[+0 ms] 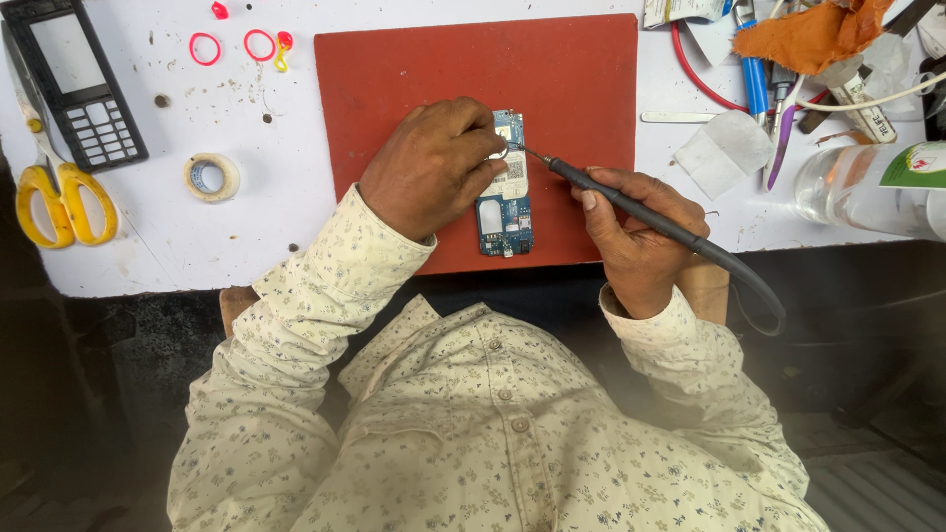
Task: The person repairs a disassembled mobile phone at a workbench. They hold the phone's mainboard and use a soldering iron to work on the board, reposition small components and the camera module, and turn the board over to solder different sides.
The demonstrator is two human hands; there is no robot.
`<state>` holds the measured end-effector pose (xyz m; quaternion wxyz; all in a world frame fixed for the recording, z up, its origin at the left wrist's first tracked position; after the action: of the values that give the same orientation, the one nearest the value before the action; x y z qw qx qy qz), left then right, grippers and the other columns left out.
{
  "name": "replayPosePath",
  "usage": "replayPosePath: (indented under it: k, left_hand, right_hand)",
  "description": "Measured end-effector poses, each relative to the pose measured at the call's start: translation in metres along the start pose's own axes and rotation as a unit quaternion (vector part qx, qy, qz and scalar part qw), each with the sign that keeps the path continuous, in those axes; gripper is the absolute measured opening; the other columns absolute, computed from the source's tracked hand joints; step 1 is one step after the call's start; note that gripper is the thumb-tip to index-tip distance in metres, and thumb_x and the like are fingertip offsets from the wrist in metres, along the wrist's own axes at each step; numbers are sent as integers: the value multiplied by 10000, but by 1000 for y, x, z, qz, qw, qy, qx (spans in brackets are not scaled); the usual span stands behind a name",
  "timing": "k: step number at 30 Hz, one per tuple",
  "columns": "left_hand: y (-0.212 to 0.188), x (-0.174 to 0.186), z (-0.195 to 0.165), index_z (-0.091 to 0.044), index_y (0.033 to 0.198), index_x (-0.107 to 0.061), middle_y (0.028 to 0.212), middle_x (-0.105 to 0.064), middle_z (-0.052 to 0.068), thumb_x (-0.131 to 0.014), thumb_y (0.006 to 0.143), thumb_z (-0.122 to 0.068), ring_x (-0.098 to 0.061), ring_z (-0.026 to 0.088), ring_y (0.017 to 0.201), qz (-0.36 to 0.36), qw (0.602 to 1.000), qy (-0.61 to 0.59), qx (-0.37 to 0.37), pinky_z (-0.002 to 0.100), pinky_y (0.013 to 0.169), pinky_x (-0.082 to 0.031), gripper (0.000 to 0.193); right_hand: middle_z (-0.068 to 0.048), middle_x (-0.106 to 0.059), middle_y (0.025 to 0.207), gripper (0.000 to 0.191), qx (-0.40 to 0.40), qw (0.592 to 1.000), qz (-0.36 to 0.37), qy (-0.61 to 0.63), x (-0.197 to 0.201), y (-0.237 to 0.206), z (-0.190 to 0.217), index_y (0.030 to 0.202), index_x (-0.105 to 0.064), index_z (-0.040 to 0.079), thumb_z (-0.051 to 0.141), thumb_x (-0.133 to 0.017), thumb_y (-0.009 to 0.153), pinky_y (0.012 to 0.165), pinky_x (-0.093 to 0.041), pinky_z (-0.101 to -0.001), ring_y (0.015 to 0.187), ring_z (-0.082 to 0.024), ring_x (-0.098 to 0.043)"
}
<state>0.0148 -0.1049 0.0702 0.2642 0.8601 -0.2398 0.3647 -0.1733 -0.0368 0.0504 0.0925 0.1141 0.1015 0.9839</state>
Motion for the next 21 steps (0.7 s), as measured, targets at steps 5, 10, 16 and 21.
replayPosePath:
  k: [5, 10, 16, 21]
  left_hand:
    - [0, -1, 1, -26, 982, -730, 1014, -644, 64, -821, 894, -138, -654, 213, 932, 2, 1000, 0, 3, 398, 878, -535, 169]
    - [0, -1, 1, -26, 981, -730, 1012, -644, 62, -822, 895, -139, -653, 211, 931, 2, 1000, -3, 1, 401, 882, -535, 170]
    - [1, 0, 1, -23, 970, -729, 1008, -641, 64, -820, 897, -136, -654, 215, 927, -1, 1000, -2, -5, 403, 881, -535, 163]
    - [1, 0, 1, -20, 972, -730, 1006, -640, 66, -819, 901, -138, -654, 212, 921, 1, 1000, -3, -3, 400, 881, -540, 164]
  right_hand:
    - [-203, -750, 1031, 155, 6, 1000, 1, 4, -1, 0, 0, 1133, -686, -104, -49, -731, 995, 884, -651, -294, 967, -234, -767]
    - [-203, -751, 1023, 157, 4, 1000, -4, 2, 0, 0, 0, 1129, -687, -104, -46, -736, 991, 866, -658, -292, 960, -234, -771]
    - [-206, -750, 1025, 165, 5, 1000, -6, 9, 1, 1, -1, 1136, -684, -106, -39, -736, 994, 866, -653, -287, 955, -232, -769]
    - [-203, -753, 1026, 166, 10, 1000, -4, 3, -1, 0, 2, 1137, -685, -104, -37, -742, 996, 877, -657, -289, 957, -231, -771]
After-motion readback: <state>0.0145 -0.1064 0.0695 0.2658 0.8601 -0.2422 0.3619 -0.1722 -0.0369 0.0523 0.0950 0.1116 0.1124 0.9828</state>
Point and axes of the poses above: each hand's wrist, its own y-axis towards the middle knuckle, its own x-axis out of the back of the hand, z = x × y, the point moved 10 cm from there along y, towards the middle knuckle
